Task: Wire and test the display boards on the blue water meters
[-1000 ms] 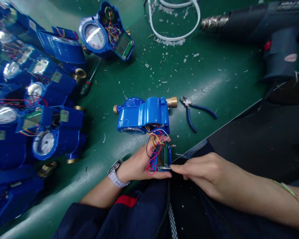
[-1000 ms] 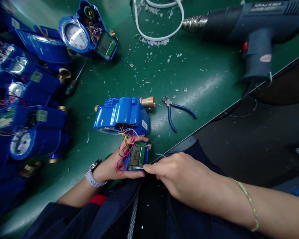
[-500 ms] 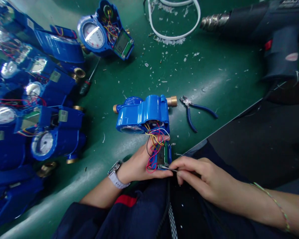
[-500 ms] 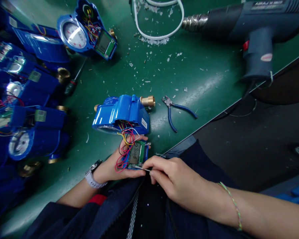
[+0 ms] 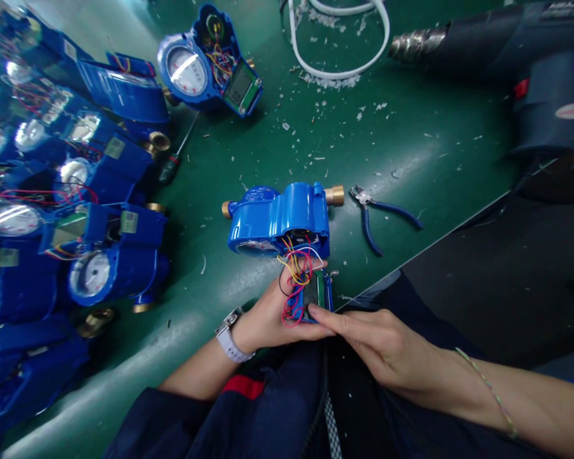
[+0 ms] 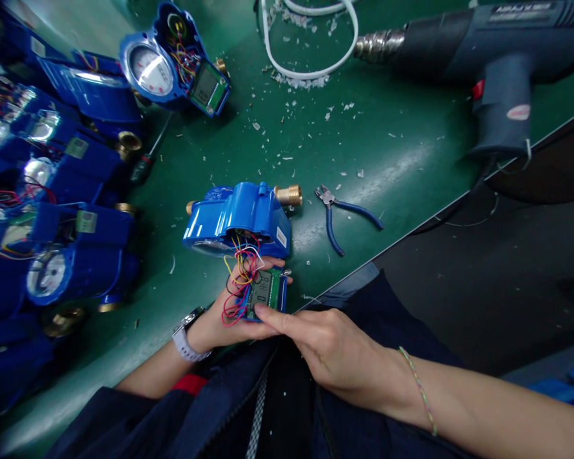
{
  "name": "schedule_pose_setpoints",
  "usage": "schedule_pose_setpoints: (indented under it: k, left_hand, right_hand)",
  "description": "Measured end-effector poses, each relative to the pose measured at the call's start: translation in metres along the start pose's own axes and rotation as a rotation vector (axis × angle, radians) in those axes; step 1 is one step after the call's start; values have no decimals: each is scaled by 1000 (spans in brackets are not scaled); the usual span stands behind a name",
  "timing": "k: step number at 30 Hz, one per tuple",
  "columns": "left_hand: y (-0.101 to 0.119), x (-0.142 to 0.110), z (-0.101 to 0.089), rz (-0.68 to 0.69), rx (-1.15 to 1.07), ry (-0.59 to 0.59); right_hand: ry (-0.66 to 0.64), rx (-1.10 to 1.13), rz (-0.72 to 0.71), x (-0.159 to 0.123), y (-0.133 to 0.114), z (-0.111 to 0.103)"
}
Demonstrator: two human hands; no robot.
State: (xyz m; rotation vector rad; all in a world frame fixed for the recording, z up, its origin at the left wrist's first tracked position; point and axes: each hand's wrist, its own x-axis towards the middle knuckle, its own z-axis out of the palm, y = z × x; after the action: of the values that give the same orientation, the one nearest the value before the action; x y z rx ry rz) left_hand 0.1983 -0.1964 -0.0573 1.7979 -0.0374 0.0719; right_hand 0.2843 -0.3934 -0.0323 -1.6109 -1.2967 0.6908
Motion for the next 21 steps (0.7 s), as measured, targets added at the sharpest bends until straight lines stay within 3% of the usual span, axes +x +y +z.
schedule_pose_setpoints:
  k: [15, 21]
  left_hand:
    - [-5, 0, 5, 91, -144, 31]
    - [-6, 2, 6, 110, -157, -8]
  right_hand:
    - [46, 185, -18, 0, 0, 3]
    - [23, 183, 49, 7, -3, -1]
